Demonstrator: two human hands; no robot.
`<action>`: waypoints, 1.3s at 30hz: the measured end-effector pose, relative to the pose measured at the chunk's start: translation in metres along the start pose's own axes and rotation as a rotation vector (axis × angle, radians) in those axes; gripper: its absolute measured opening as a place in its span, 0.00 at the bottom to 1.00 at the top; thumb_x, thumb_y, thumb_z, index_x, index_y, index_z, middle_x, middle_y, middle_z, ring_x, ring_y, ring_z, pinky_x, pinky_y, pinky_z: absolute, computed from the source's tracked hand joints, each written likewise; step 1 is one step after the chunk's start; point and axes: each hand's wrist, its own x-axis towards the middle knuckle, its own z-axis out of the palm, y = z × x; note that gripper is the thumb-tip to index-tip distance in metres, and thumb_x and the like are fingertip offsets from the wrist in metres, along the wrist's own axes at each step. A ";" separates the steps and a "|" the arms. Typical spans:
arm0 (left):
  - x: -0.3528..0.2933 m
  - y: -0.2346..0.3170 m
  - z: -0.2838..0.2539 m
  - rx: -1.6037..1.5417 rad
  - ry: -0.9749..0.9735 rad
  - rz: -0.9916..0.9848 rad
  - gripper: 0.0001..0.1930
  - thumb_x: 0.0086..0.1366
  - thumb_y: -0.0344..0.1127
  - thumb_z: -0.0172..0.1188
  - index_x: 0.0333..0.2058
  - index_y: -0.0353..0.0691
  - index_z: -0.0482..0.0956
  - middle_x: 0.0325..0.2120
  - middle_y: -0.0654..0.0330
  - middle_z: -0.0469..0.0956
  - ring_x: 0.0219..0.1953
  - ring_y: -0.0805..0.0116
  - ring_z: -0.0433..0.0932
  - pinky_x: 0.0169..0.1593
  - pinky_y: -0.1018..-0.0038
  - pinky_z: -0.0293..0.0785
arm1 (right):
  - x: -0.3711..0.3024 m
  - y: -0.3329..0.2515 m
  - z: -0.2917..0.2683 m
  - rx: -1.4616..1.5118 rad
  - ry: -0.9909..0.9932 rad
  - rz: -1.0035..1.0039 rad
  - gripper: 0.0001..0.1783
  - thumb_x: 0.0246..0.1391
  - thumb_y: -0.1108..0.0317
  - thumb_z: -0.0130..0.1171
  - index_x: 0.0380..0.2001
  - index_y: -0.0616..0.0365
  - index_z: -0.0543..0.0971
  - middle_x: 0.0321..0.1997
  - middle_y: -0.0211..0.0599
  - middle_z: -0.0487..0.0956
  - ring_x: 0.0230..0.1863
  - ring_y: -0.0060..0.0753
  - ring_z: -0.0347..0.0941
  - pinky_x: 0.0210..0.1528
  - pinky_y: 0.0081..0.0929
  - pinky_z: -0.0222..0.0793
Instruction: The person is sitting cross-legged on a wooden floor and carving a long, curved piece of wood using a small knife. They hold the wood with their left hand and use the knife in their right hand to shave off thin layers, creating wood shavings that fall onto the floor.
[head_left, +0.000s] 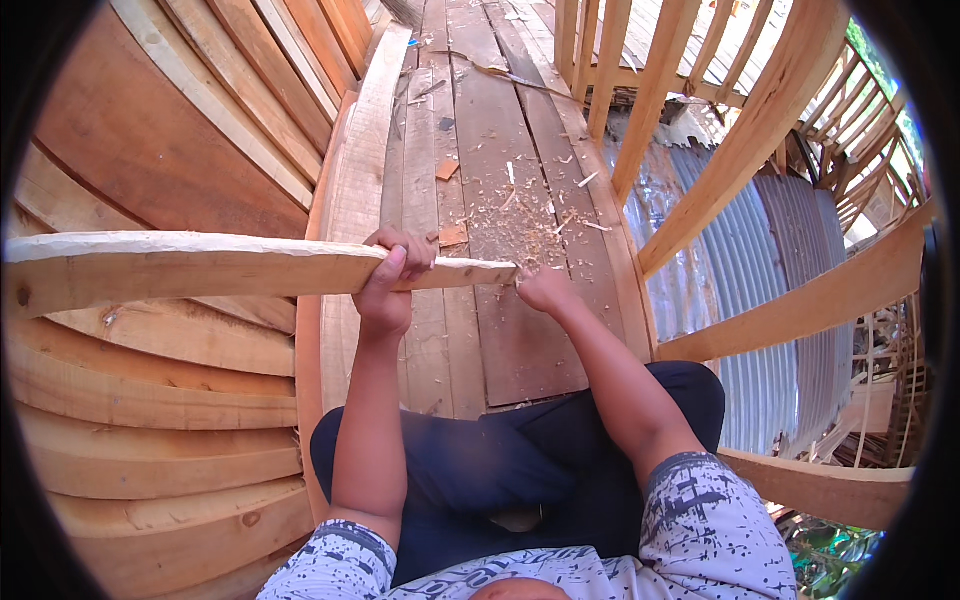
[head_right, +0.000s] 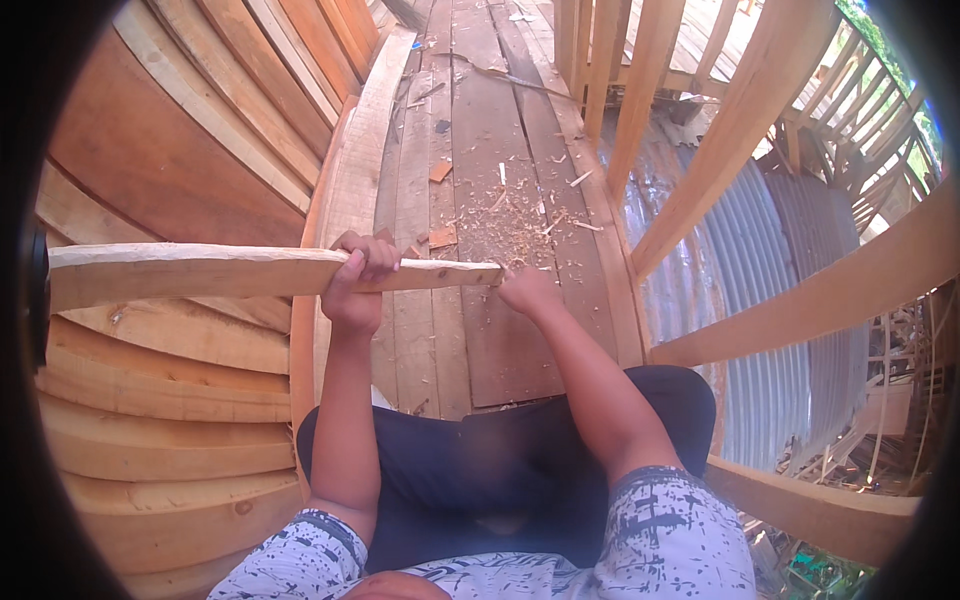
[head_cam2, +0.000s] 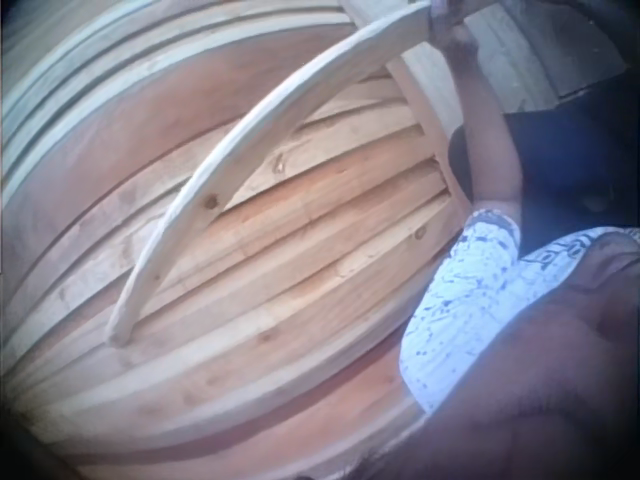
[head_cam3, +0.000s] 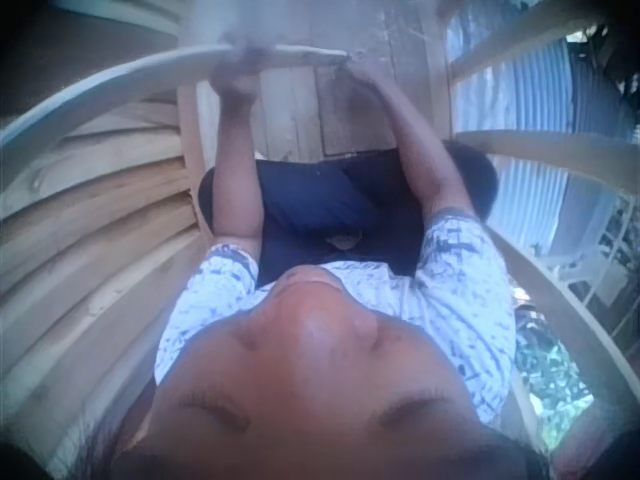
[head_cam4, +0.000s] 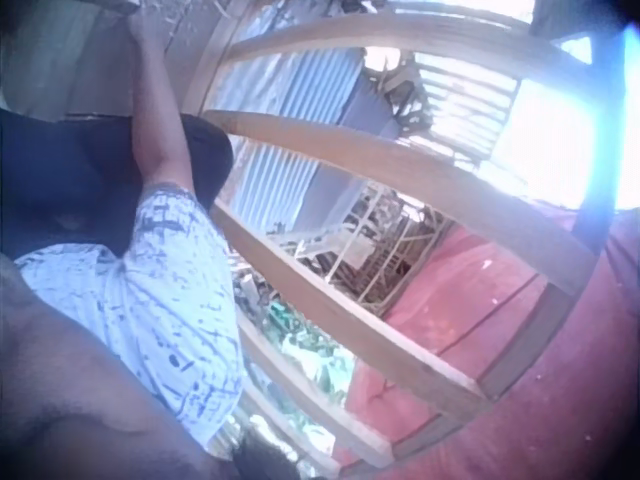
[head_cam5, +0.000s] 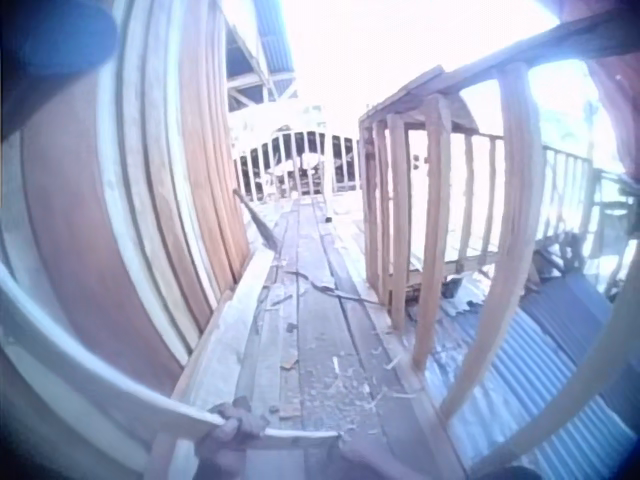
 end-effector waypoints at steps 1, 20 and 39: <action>-0.001 0.002 0.000 -0.001 0.000 -0.003 0.11 0.65 0.37 0.53 0.25 0.42 0.63 0.18 0.65 0.59 0.23 0.72 0.58 0.37 0.70 0.61 | 0.004 0.001 -0.002 -0.021 -0.049 -0.014 0.34 0.66 0.46 0.44 0.39 0.74 0.81 0.43 0.70 0.80 0.50 0.67 0.78 0.54 0.50 0.70; 0.004 0.002 -0.016 -0.054 -0.223 -0.016 0.10 0.53 0.36 0.57 0.21 0.37 0.69 0.14 0.60 0.65 0.19 0.68 0.62 0.34 0.67 0.66 | -0.006 -0.015 -0.010 0.052 -0.091 0.017 0.34 0.65 0.47 0.46 0.39 0.76 0.80 0.41 0.69 0.81 0.48 0.63 0.79 0.52 0.49 0.71; 0.002 0.001 -0.014 -0.071 -0.226 -0.028 0.10 0.53 0.36 0.57 0.22 0.37 0.69 0.14 0.60 0.65 0.19 0.68 0.63 0.33 0.67 0.66 | 0.002 -0.002 -0.008 0.186 -0.169 0.166 0.34 0.66 0.48 0.45 0.39 0.77 0.80 0.39 0.66 0.81 0.46 0.61 0.80 0.50 0.48 0.73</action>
